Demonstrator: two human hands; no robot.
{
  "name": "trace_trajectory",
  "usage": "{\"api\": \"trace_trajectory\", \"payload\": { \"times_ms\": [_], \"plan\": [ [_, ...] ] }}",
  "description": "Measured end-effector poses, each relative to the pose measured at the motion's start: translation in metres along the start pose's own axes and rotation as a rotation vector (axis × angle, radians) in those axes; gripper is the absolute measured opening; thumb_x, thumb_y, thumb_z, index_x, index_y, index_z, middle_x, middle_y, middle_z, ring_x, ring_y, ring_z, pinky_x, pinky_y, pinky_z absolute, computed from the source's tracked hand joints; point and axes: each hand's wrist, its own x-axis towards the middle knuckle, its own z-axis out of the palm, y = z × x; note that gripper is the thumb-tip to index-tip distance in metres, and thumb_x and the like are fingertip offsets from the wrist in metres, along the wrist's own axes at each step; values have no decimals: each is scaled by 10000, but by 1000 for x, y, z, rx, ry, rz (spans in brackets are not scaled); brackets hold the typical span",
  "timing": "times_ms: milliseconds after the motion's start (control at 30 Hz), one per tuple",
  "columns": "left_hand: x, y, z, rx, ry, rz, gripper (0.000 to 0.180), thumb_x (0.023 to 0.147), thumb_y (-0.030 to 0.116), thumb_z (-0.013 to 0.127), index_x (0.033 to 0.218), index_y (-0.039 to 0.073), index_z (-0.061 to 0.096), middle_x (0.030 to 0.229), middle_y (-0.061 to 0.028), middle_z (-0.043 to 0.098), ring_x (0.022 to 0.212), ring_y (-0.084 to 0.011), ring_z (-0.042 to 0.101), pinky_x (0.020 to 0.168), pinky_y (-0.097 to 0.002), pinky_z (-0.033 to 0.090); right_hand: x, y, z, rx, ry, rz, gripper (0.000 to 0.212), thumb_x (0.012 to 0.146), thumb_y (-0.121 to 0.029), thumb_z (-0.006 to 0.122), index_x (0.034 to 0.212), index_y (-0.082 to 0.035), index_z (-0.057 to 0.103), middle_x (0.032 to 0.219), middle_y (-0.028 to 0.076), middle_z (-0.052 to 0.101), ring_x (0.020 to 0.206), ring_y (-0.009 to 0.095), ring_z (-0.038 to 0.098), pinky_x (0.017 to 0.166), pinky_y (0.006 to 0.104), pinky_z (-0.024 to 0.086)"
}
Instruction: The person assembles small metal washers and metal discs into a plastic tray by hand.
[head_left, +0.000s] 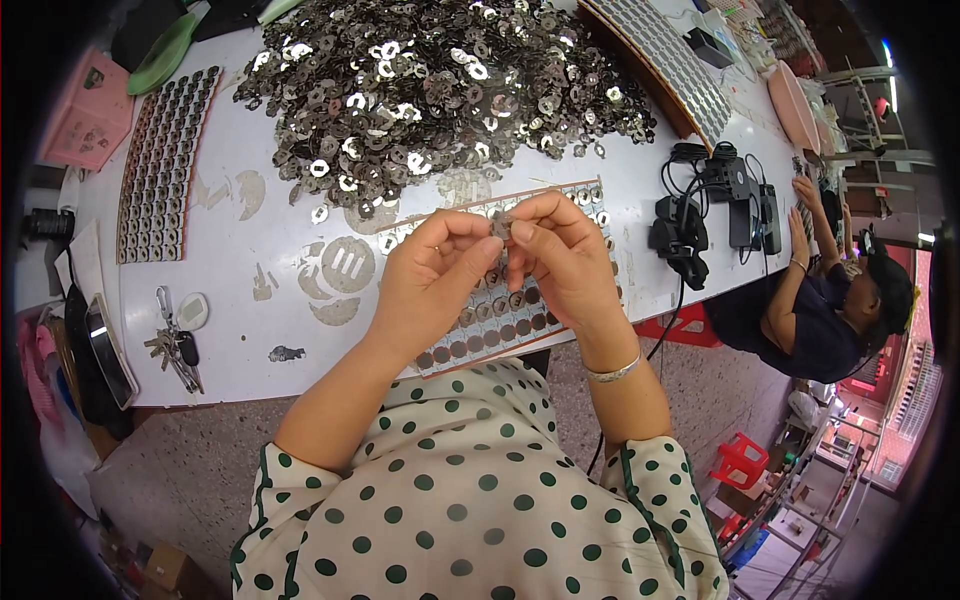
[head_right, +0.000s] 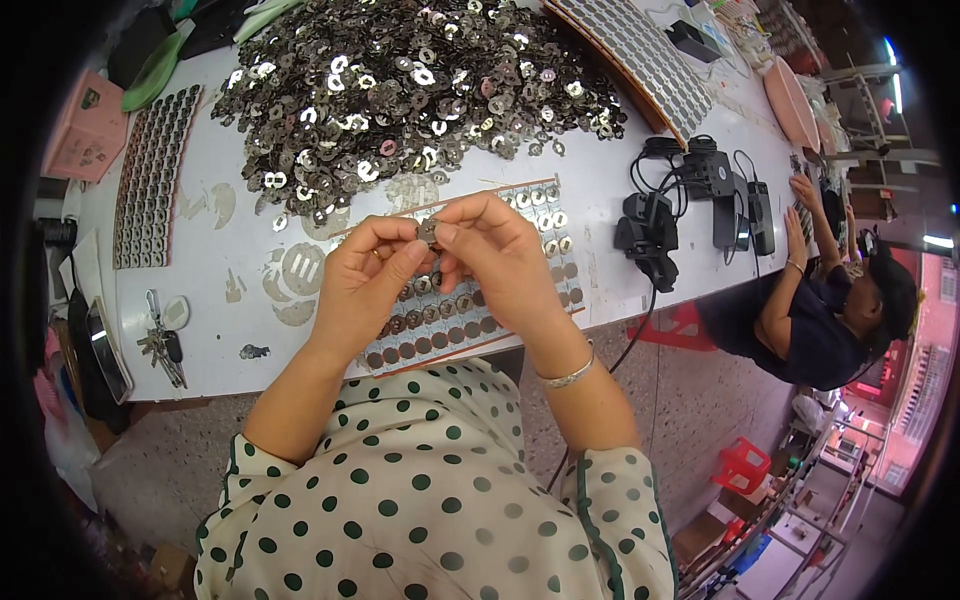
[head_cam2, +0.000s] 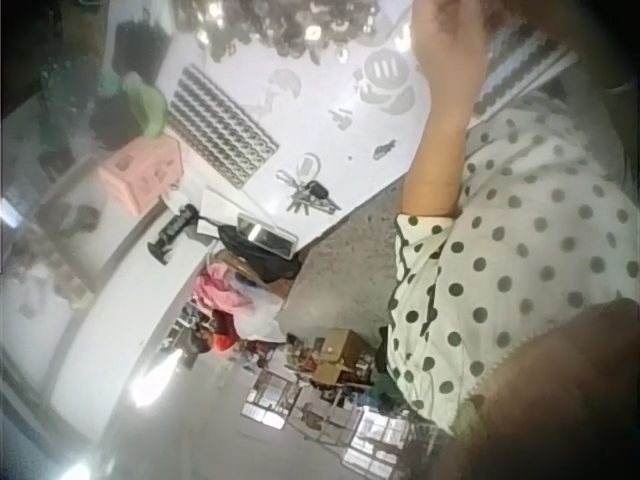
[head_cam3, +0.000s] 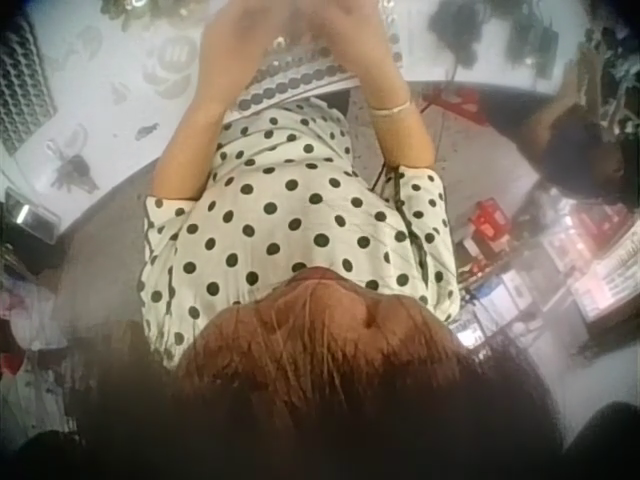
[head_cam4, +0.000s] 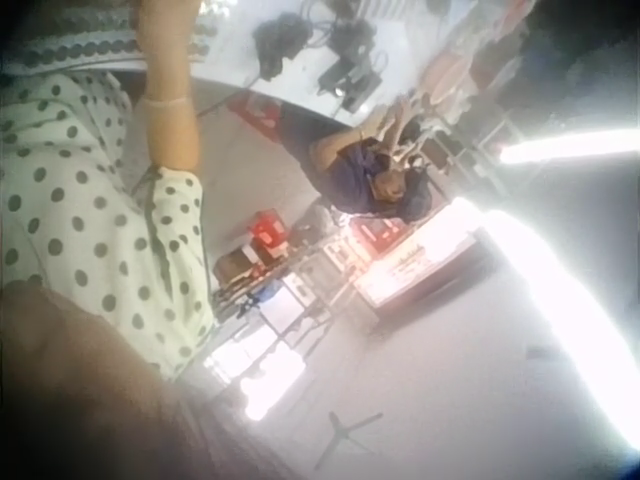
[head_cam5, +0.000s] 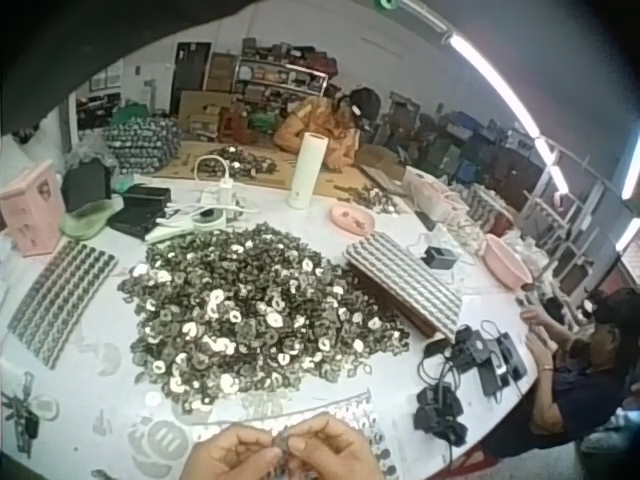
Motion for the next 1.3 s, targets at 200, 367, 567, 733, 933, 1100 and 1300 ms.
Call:
{"api": "trace_trajectory", "payload": {
  "times_ms": [200, 367, 567, 733, 933, 1100, 1300],
  "plan": [
    [-8, 4, 2, 41, -75, 45, 87, 998, 53, 639, 1074, 14, 620, 1028, -22, 657, 932, -56, 621, 808, -218, 506, -16, -13, 11, -523, -43, -337, 224, 916, 21, 680, 1139, -7, 690, 1091, 69, 621, 891, 116, 655, 682, 225, 563],
    [-13, 7, -2, -63, -146, -86, 77, 1000, 53, 633, 1068, 20, 618, 1034, -27, 658, 954, -77, 631, 854, -239, 511, -22, -10, -9, -631, -144, -484, 253, 881, 60, 695, 1124, -11, 712, 1108, 74, 619, 909, 137, 657, 764, 256, 567],
    [-16, 10, 2, -371, -150, -254, 71, 1020, 71, 587, 1072, 26, 604, 1105, -65, 669, 982, -139, 658, 914, -300, 527, -33, 2, -10, -193, -66, -415, 133, 921, 23, 687, 1052, 7, 667, 1050, 90, 637, 955, 172, 658, 807, 298, 569],
    [-26, 7, 11, -94, -75, -206, 64, 1000, 75, 603, 1027, 19, 591, 1117, -88, 671, 961, -157, 659, 878, -333, 533, -38, 0, -11, 277, 44, -178, 123, 950, -15, 683, 1057, 0, 624, 1011, 90, 647, 921, 155, 662, 778, 294, 568],
    [-42, -2, 8, 1035, -358, 488, 184, 790, 6, 696, 949, 10, 602, 1149, -111, 635, 1009, -314, 623, 862, -397, 515, -48, -5, -36, -297, 51, -149, 184, 935, 20, 655, 1119, 8, 650, 995, 69, 665, 880, 145, 674, 736, 270, 562],
    [-51, -11, 6, 1288, -413, 643, 223, 736, 26, 712, 929, 24, 602, 1199, -99, 637, 1057, -272, 617, 864, -395, 519, -53, -8, -38, -743, 36, -204, 198, 889, 33, 673, 1077, -17, 710, 1015, 62, 682, 838, 113, 661, 709, 251, 542],
    [-52, -16, 3, 1371, -416, 714, 197, 748, 59, 684, 923, 41, 596, 1242, -115, 626, 1081, -260, 613, 886, -386, 519, -55, -11, -46, -759, -101, 71, 108, 898, 57, 674, 987, 17, 720, 979, 43, 662, 798, 80, 634, 671, 218, 515]
  ]
}}
